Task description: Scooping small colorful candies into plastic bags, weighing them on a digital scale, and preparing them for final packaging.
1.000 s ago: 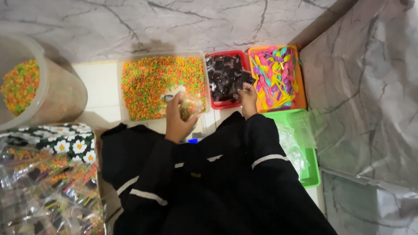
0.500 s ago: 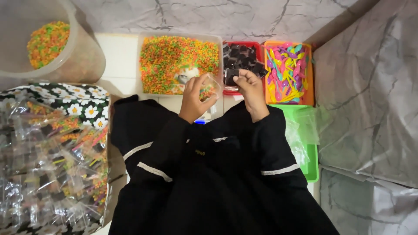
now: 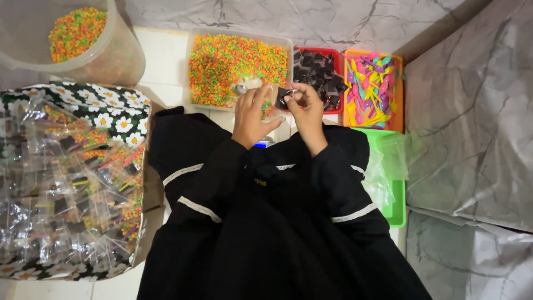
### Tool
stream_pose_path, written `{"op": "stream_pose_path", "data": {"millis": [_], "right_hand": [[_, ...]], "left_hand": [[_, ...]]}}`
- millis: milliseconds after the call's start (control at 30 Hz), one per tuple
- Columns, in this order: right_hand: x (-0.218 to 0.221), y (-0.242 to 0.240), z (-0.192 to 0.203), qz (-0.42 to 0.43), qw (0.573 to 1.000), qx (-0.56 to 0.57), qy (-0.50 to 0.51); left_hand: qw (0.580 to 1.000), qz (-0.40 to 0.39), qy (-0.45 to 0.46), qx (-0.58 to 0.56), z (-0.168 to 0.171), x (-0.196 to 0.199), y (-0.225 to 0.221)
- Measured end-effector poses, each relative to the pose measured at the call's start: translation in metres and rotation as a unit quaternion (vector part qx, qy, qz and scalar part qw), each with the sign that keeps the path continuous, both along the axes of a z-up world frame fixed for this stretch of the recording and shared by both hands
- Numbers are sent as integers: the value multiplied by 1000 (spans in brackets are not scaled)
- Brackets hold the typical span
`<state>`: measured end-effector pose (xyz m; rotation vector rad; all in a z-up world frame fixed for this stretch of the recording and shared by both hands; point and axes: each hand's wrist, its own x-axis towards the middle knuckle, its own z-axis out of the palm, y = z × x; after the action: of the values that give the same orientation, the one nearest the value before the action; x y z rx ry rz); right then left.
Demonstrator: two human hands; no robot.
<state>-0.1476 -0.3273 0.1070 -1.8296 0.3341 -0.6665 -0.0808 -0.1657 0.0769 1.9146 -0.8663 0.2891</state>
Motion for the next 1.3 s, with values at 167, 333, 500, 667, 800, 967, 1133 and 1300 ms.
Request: {"op": "stream_pose_path", "data": {"millis": [167, 333, 500, 667, 800, 967, 1133, 1300], "right_hand": [[-8, -2, 0, 27, 999, -22, 30], [-10, -5, -3, 47, 997, -38, 37], [-13, 0, 9, 78, 991, -79, 78], [-15, -3, 7, 139, 983, -63, 103], [-16, 1, 1, 148, 979, -58, 125], [-16, 4, -3, 223, 967, -85, 86], [-14, -4, 0, 228, 960, -142, 84], [-11, 0, 1, 297, 949, -84, 69]], "left_hand": [[998, 0, 17, 63, -3, -5, 10], [998, -6, 23, 65, -2, -9, 15], [996, -8, 33, 87, -3, -10, 16], [995, -24, 11, 94, -1, -9, 20], [995, -26, 7, 99, 0, -13, 21], [996, -22, -7, 88, -6, -13, 20], [995, -35, -21, 88, -12, -14, 21], [997, -46, -21, 54, -4, -17, 24]]}}
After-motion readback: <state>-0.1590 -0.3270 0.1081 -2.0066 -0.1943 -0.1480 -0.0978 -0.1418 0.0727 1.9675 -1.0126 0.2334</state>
